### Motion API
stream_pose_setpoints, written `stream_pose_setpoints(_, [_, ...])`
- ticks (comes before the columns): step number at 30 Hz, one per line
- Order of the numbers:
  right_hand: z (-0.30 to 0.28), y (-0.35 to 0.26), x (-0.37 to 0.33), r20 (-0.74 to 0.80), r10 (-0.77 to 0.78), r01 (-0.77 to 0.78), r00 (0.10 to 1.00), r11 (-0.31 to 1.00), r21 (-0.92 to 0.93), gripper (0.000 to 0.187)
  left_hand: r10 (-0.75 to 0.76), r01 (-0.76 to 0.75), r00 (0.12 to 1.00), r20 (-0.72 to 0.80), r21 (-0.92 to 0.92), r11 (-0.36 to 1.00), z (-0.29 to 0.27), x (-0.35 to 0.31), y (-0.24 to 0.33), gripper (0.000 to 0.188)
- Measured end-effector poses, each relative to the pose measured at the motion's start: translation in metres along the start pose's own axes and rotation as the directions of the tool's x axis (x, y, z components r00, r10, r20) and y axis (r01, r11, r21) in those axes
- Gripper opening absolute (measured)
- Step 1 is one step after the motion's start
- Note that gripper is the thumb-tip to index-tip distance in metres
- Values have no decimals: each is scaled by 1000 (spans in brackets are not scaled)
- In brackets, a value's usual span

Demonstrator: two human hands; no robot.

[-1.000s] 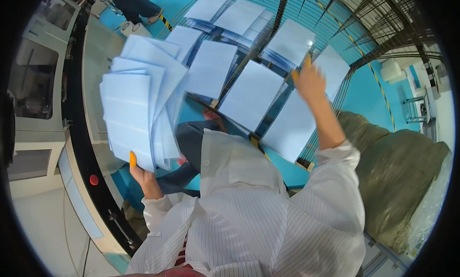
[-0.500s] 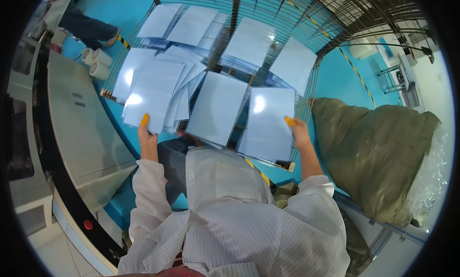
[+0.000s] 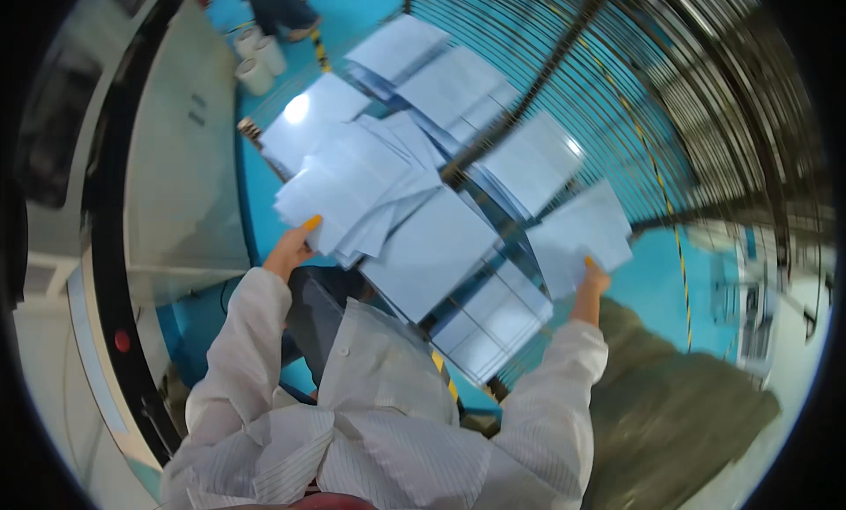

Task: Moving stacks of blue sheets from a storage cart onto a workspace table for industrial processing.

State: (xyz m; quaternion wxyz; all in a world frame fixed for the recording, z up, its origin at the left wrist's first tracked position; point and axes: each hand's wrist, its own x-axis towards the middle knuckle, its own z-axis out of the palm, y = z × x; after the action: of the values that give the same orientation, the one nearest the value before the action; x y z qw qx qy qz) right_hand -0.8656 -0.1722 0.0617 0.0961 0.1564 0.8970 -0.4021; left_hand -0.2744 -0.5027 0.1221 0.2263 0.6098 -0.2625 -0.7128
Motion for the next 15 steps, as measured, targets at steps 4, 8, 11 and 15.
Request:
stream_pose_setpoints(4, [-61,6,29,23,-99,90,995,965,247,39,39,-72,984,176,190,979,21,-7,-7,56])
stream_pose_setpoints(8, [-80,-11,-25,731,-232,-373,642,738,562,41,87,-94,996,36,387,917,-6,-3,-21,66])
stream_pose_setpoints(11, [-102,-18,-49,751,-394,-345,529,709,615,46,106,-97,994,9,480,872,13,-30,-8,58])
stream_pose_setpoints(15, [-53,-54,-78,732,-308,-383,608,694,610,47,225,-95,968,-114,664,742,6,-38,-15,53])
